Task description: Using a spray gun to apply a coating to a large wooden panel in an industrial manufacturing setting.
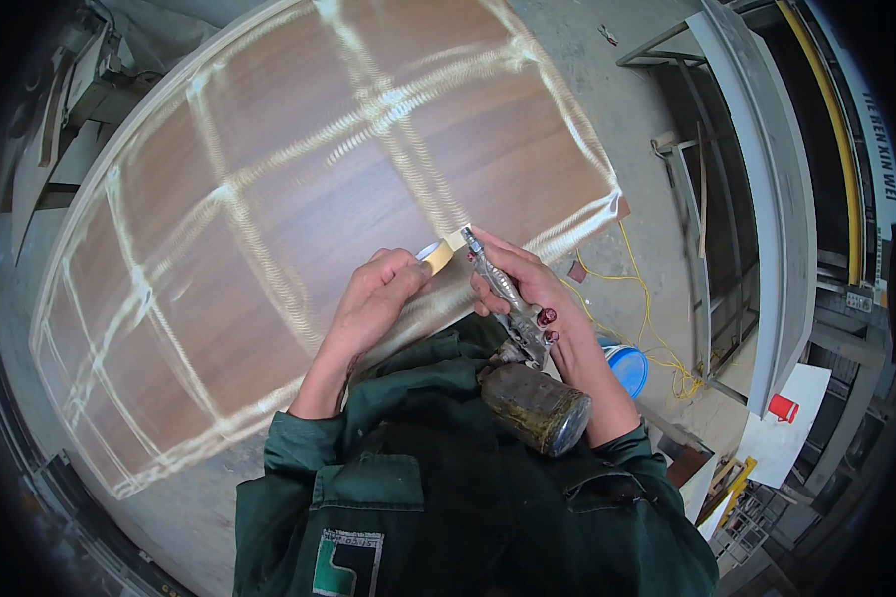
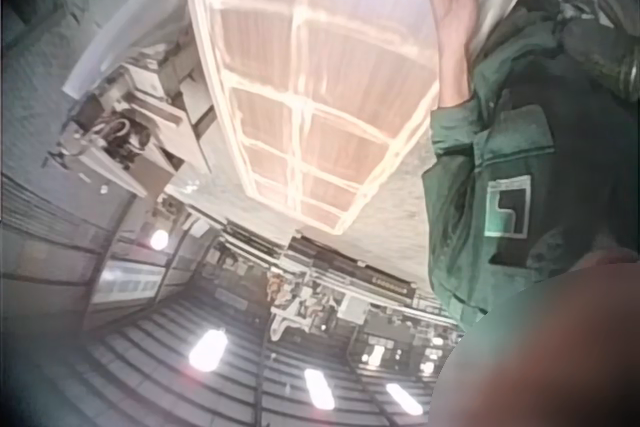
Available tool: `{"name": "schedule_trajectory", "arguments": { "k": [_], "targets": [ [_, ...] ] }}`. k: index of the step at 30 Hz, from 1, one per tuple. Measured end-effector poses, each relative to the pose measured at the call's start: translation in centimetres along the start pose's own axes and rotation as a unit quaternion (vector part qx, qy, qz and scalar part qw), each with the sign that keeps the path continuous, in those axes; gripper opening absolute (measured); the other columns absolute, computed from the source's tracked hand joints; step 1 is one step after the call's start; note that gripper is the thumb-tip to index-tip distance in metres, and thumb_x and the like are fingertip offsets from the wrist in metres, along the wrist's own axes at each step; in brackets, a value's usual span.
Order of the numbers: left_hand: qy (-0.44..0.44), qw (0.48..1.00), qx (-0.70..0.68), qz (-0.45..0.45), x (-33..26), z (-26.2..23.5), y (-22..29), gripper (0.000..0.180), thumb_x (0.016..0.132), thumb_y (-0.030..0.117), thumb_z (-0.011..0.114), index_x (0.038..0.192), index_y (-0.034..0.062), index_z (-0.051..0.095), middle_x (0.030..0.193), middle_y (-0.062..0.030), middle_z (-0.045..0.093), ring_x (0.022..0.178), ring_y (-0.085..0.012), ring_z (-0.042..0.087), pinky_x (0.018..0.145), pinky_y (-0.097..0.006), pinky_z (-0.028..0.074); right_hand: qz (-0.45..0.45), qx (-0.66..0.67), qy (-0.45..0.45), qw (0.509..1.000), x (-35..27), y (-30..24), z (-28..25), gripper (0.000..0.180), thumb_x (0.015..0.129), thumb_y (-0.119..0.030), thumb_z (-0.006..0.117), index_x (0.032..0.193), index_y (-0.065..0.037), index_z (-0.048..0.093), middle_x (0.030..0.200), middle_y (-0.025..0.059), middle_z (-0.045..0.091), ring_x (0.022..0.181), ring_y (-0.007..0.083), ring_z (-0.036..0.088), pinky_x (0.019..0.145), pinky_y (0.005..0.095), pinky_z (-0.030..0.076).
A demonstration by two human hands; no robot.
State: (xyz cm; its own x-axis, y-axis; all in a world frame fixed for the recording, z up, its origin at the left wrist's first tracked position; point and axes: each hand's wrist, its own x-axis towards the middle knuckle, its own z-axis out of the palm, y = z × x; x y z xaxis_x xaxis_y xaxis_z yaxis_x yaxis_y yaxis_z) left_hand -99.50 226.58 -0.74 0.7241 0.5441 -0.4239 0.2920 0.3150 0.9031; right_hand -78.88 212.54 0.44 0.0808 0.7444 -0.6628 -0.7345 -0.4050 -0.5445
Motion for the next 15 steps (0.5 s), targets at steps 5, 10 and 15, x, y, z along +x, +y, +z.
{"name": "schedule_trajectory", "arguments": {
  "k": [5,10,15],
  "targets": [
    [-0.075,0.995,0.047,0.053,0.1,-1.3,3.7,0.023,0.098,0.021,0.068,0.086,0.0016,0.066,0.076,0.0002,0.056,0.079,-0.0109,0.05,0.073,-0.029,0.04,0.01,-0.012,0.011,1.0,-0.1,-0.3,0.9,0.052,0.108,-0.025,0.059,0.156,-0.006,0.051,0.079,0.0087,0.063,0.056,0.0133,0.053,0.06,0.0292,0.049],
    [-0.18,0.98,-0.089,0.009,2.5,-1.3,8.6,0.026,0.101,0.023,0.064,0.09,0.0002,0.071,0.086,0.0005,0.068,0.085,-0.0099,0.06,0.078,-0.027,0.048,0.028,-0.033,-0.004,0.999,0.5,-0.5,1.5,0.05,0.107,-0.025,0.062,0.152,-0.004,0.055,0.078,0.0079,0.064,0.057,0.0132,0.055,0.055,0.0273,0.045],
    [-0.236,0.971,-0.023,0.01,7.0,-1.0,10.3,0.037,0.097,0.034,0.064,0.097,-0.0001,0.078,0.091,-0.0075,0.074,0.092,-0.0165,0.065,0.09,-0.03,0.048,0.025,-0.116,-0.026,0.993,0.6,-0.8,1.8,0.032,0.108,-0.032,0.06,0.119,-0.002,0.064,0.079,0.0073,0.066,0.056,0.0127,0.056,0.062,0.0299,0.053]
  ]
}}
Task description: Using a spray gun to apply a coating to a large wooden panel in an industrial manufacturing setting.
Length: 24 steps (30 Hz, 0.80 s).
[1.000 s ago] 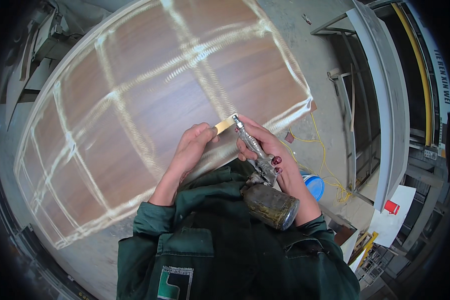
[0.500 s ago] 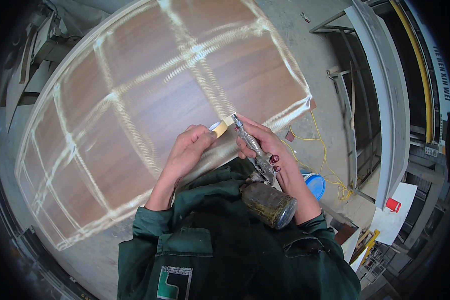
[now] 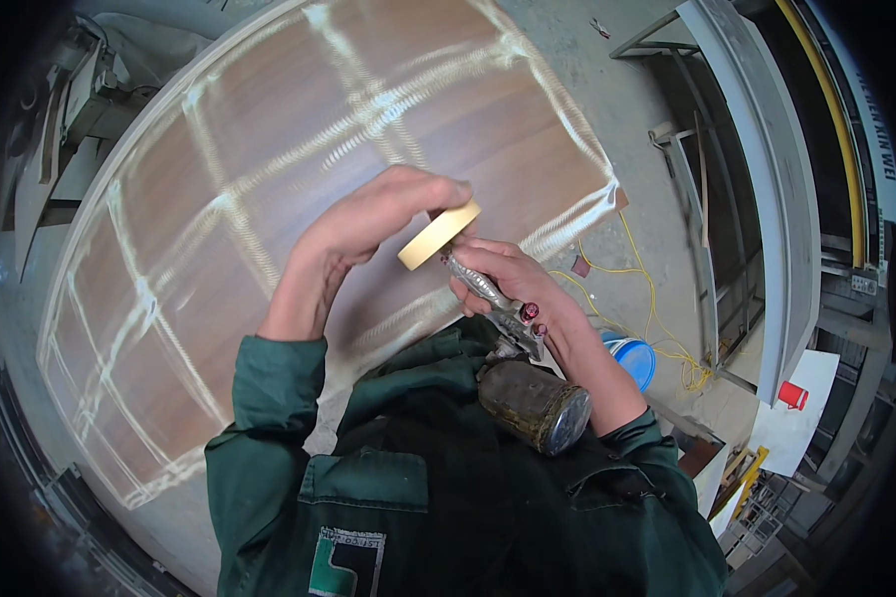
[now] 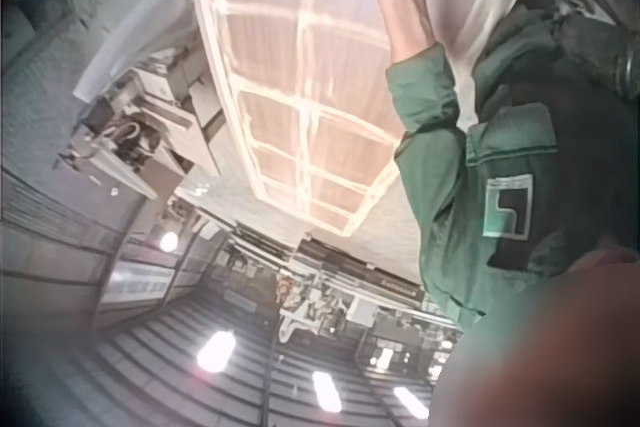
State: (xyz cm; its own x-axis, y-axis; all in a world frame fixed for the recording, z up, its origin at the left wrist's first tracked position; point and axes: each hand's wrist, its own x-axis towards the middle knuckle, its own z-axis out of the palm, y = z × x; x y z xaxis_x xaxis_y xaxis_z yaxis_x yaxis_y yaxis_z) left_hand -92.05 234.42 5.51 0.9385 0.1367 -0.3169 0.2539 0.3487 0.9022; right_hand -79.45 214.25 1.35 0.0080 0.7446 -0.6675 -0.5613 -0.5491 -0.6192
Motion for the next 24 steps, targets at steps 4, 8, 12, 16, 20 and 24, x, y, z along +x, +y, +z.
{"name": "schedule_trajectory", "arguments": {
  "k": [4,8,12,16,20,24],
  "targets": [
    [-0.023,0.998,0.063,-0.008,3.4,-1.2,-0.4,0.04,0.1,0.031,0.057,0.099,-0.0021,0.079,0.097,-0.0124,0.078,0.093,-0.0204,0.07,0.09,-0.033,0.053,-0.002,-0.006,-0.01,1.0,-0.2,-0.1,0.2,0.03,0.107,-0.033,0.062,0.112,-0.004,0.063,0.08,0.0069,0.067,0.056,0.0118,0.057,0.061,0.0286,0.053],
    [-0.07,0.995,0.043,-0.054,6.1,-2.4,-1.6,0.042,0.099,0.027,0.052,0.107,-0.0048,0.077,0.099,-0.0151,0.079,0.067,-0.0149,0.061,0.08,-0.029,0.052,0.009,0.005,-0.02,1.0,0.0,0.2,0.2,0.03,0.108,-0.034,0.061,0.112,-0.005,0.065,0.08,0.0067,0.069,0.057,0.0103,0.058,0.06,0.0268,0.052],
    [-0.066,0.99,0.093,-0.084,7.5,-3.4,-3.9,0.044,0.097,0.026,0.049,0.112,-0.0056,0.076,0.1,-0.0158,0.079,0.052,-0.01,0.046,0.07,-0.025,0.048,0.019,0.028,-0.018,0.999,-0.1,0.6,0.1,0.036,0.105,-0.033,0.066,0.122,-0.002,0.067,0.086,0.0081,0.071,0.059,0.0099,0.059,0.055,0.0239,0.046],
    [-0.06,0.991,0.032,-0.118,7.5,-4.7,-7.8,0.039,0.098,0.03,0.053,0.107,-0.0024,0.073,0.098,-0.0087,0.072,0.064,-0.0128,0.055,0.08,-0.028,0.048,0.02,0.027,-0.009,0.999,-0.5,0.3,0.1,0.035,0.105,-0.033,0.067,0.121,-0.002,0.068,0.086,0.0082,0.072,0.059,0.0099,0.06,0.055,0.024,0.046],
    [-0.029,0.999,-0.02,-0.04,5.3,-5.0,-10.8,0.041,0.099,0.027,0.053,0.114,-0.0025,0.077,0.105,-0.0113,0.074,0.103,-0.0228,0.065,0.103,-0.034,0.046,0.011,0.054,-0.003,0.998,-0.7,0.8,-0.5,0.036,0.105,-0.033,0.067,0.125,-0.003,0.066,0.084,0.0078,0.071,0.06,0.0096,0.06,0.055,0.0235,0.045],
    [0.004,1.0,0.016,0.022,2.5,-5.6,-12.1,0.037,0.097,0.027,0.056,0.107,-0.0008,0.079,0.108,-0.0092,0.073,0.113,-0.0215,0.059,0.109,-0.035,0.04,-0.003,0.069,-0.001,0.998,-0.9,0.7,-0.6,0.031,0.109,-0.03,0.06,0.123,-0.002,0.063,0.079,0.0106,0.071,0.056,0.0126,0.061,0.057,0.0265,0.051]
  ]
}}
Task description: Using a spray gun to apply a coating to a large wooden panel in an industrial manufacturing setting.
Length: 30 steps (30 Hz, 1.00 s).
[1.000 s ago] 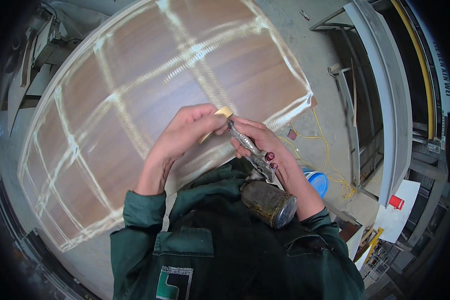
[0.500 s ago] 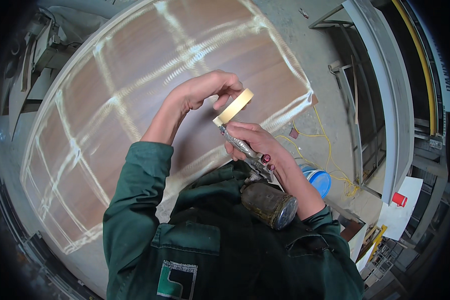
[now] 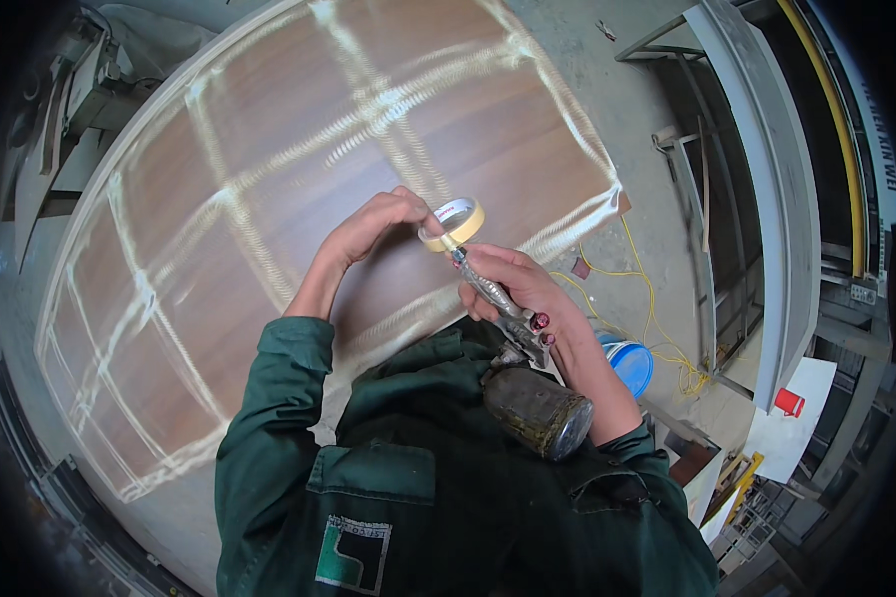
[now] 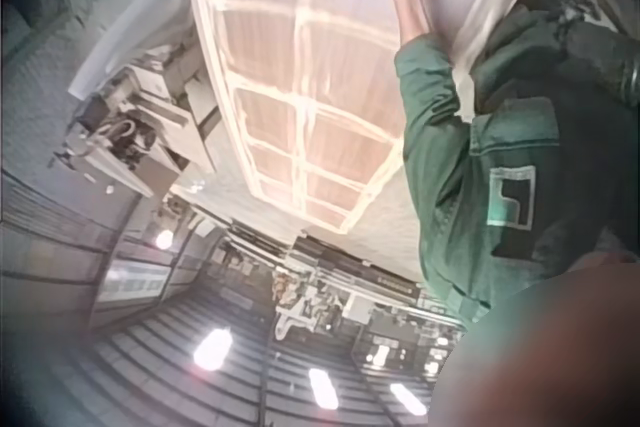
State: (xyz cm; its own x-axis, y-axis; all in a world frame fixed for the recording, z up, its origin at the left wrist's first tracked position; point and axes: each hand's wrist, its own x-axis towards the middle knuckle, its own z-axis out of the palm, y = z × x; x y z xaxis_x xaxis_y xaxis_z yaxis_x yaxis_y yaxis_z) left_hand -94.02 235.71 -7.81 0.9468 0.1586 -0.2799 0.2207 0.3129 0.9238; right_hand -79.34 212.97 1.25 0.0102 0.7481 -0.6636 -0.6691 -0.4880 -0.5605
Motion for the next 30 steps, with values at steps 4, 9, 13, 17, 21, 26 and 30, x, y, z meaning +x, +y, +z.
{"name": "schedule_trajectory", "arguments": {
  "k": [4,9,13,17,21,26,30],
  "targets": [
    [-0.032,0.996,0.033,0.082,-1.8,0.8,-0.8,0.021,0.09,0.021,0.071,0.101,0.0048,0.079,0.109,-0.0027,0.069,0.118,-0.0195,0.048,0.106,-0.035,0.037,0.003,-0.008,-0.005,1.0,0.1,-0.1,0.7,0.03,0.109,-0.029,0.06,0.122,-0.003,0.063,0.079,0.0108,0.071,0.056,0.0128,0.061,0.057,0.0264,0.051],
    [0.043,0.997,-0.017,0.061,-2.7,1.9,-2.5,0.016,0.086,0.02,0.081,0.086,0.0053,0.074,0.101,-0.0022,0.063,0.111,-0.0169,0.051,0.098,-0.031,0.039,-0.006,-0.03,0.017,0.999,0.1,0.1,0.8,0.028,0.109,-0.027,0.06,0.124,-0.003,0.062,0.079,0.0111,0.07,0.055,0.0132,0.06,0.06,0.026,0.053],
    [0.09,0.992,-0.031,0.081,-3.7,3.0,-3.4,0.019,0.086,0.02,0.081,0.079,0.0041,0.072,0.096,-0.0027,0.06,0.107,-0.0158,0.052,0.092,-0.029,0.04,-0.036,-0.005,0.021,0.999,0.0,0.6,0.3,0.029,0.109,-0.024,0.06,0.127,-0.002,0.061,0.078,0.0116,0.069,0.053,0.0144,0.058,0.063,0.0288,0.055],
    [0.122,0.988,-0.034,0.093,-5.3,4.2,-3.8,0.021,0.086,0.019,0.081,0.075,0.0033,0.071,0.094,-0.0026,0.06,0.106,-0.0154,0.053,0.091,-0.029,0.04,-0.053,0.019,0.009,0.998,-0.4,0.3,0.6,0.036,0.108,-0.021,0.059,0.138,-0.001,0.058,0.079,0.0127,0.067,0.052,0.0153,0.056,0.066,0.0331,0.057],
    [0.159,0.982,-0.016,0.099,-7.0,4.9,-3.1,0.021,0.087,0.017,0.08,0.074,0.0031,0.072,0.093,-0.0031,0.062,0.102,-0.0155,0.055,0.089,-0.029,0.041,-0.034,0.037,0.029,0.998,-0.6,0.4,0.5,0.045,0.106,-0.022,0.064,0.148,-0.007,0.058,0.079,0.0091,0.066,0.056,0.0136,0.056,0.061,0.0286,0.051],
    [0.182,0.975,0.021,0.122,-8.4,5.5,-1.8,0.022,0.089,0.017,0.079,0.074,0.0027,0.072,0.093,-0.0033,0.063,0.095,-0.0145,0.056,0.084,-0.029,0.042,-0.03,0.049,0.026,0.998,-0.3,0.4,0.4,0.044,0.107,-0.022,0.062,0.145,-0.001,0.057,0.081,0.0112,0.067,0.055,0.0137,0.056,0.063,0.0305,0.054],
    [0.176,0.978,-0.042,0.108,-9.3,5.9,0.4,0.022,0.091,0.017,0.077,0.075,0.0029,0.073,0.093,-0.0024,0.063,0.09,-0.0123,0.055,0.081,-0.027,0.041,-0.028,0.038,0.02,0.999,-0.2,0.2,0.2,0.044,0.108,-0.024,0.06,0.144,0.001,0.056,0.083,0.012,0.067,0.055,0.0137,0.057,0.066,0.0323,0.058]
  ]
}}
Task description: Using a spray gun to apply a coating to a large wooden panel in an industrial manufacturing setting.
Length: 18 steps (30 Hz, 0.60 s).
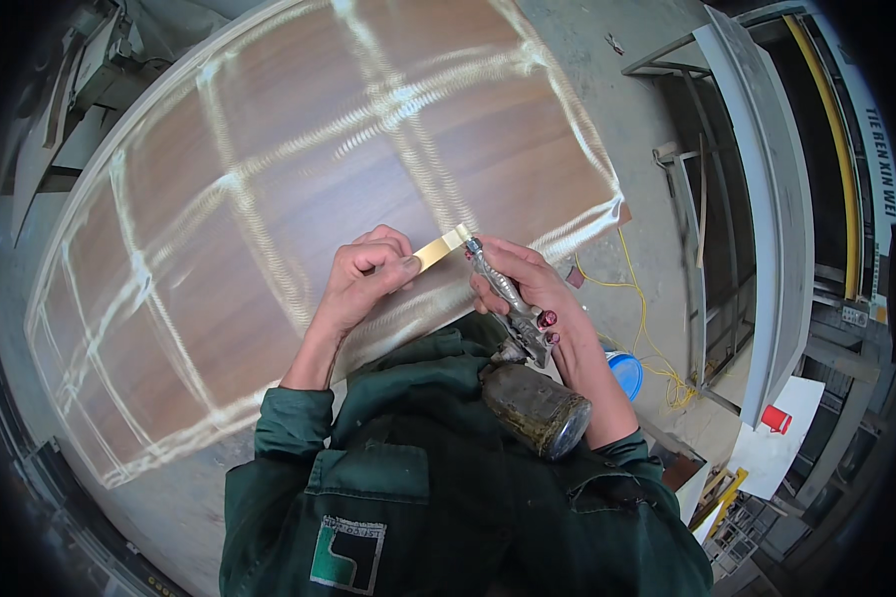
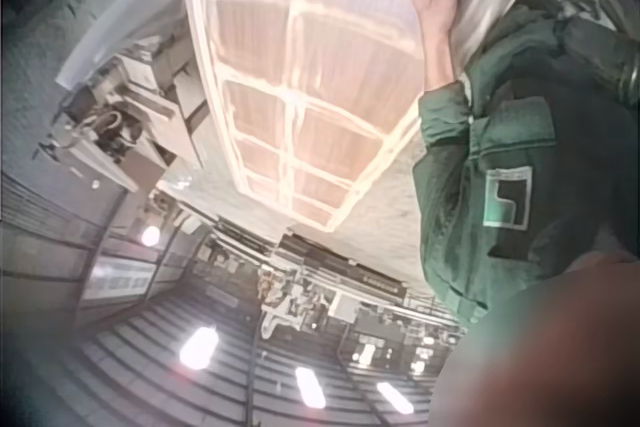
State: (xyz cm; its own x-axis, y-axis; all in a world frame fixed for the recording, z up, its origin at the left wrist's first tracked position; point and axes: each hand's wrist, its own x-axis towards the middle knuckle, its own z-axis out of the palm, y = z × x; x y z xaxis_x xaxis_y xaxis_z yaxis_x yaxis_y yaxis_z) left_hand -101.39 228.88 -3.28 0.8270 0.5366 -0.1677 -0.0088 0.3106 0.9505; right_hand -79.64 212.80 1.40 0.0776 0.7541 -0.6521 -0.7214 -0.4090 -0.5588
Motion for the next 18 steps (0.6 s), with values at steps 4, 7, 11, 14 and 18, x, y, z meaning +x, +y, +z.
{"name": "schedule_trajectory", "arguments": {
  "k": [4,7,11,14,18],
  "targets": [
    [-0.022,0.997,-0.079,-0.007,0.7,0.5,3.3,0.018,0.093,0.017,0.075,0.086,0.0013,0.075,0.092,-0.0011,0.063,0.088,-0.0094,0.054,0.079,-0.026,0.041,-0.001,0.012,0.016,1.0,-0.1,-0.2,0.4,0.043,0.106,-0.024,0.065,0.142,-0.002,0.059,0.082,0.0091,0.067,0.056,0.0125,0.056,0.057,0.0269,0.049],
    [-0.073,0.993,-0.082,-0.033,2.7,1.2,6.4,0.021,0.095,0.021,0.073,0.098,0.0001,0.075,0.095,-0.0005,0.065,0.092,-0.0079,0.056,0.08,-0.026,0.043,-0.002,-0.016,0.004,1.0,0.1,-0.4,0.6,0.035,0.106,-0.026,0.065,0.133,-0.005,0.062,0.081,0.0074,0.067,0.057,0.0115,0.056,0.056,0.0254,0.047],
    [-0.128,0.99,-0.06,-0.023,8.0,1.5,6.6,0.037,0.1,0.036,0.066,0.103,0.0002,0.076,0.101,-0.0027,0.07,0.102,-0.0109,0.06,0.094,-0.03,0.045,0.01,-0.062,-0.024,0.998,0.2,-0.9,1.6,0.028,0.106,-0.027,0.065,0.125,-0.007,0.061,0.081,0.0068,0.067,0.058,0.0109,0.057,0.059,0.0256,0.048],
    [-0.169,0.976,-0.109,-0.086,11.6,2.3,6.3,0.049,0.105,0.045,0.055,0.116,0.0013,0.075,0.116,-0.0084,0.075,0.114,-0.0171,0.064,0.111,-0.036,0.041,0.01,-0.084,-0.032,0.996,0.0,-1.4,2.2,0.028,0.106,-0.027,0.065,0.125,-0.007,0.06,0.08,0.0076,0.067,0.056,0.0107,0.057,0.061,0.0265,0.051],
    [-0.142,0.973,0.084,-0.159,12.4,2.3,3.4,0.065,0.107,0.056,0.043,0.136,0.0037,0.07,0.125,-0.009,0.075,0.138,-0.0266,0.047,0.125,-0.035,0.02,0.002,-0.076,-0.012,0.997,-0.1,-0.9,1.2,0.024,0.106,-0.027,0.065,0.118,-0.007,0.059,0.079,0.0073,0.066,0.055,0.0112,0.056,0.061,0.0265,0.051]
  ]
}}
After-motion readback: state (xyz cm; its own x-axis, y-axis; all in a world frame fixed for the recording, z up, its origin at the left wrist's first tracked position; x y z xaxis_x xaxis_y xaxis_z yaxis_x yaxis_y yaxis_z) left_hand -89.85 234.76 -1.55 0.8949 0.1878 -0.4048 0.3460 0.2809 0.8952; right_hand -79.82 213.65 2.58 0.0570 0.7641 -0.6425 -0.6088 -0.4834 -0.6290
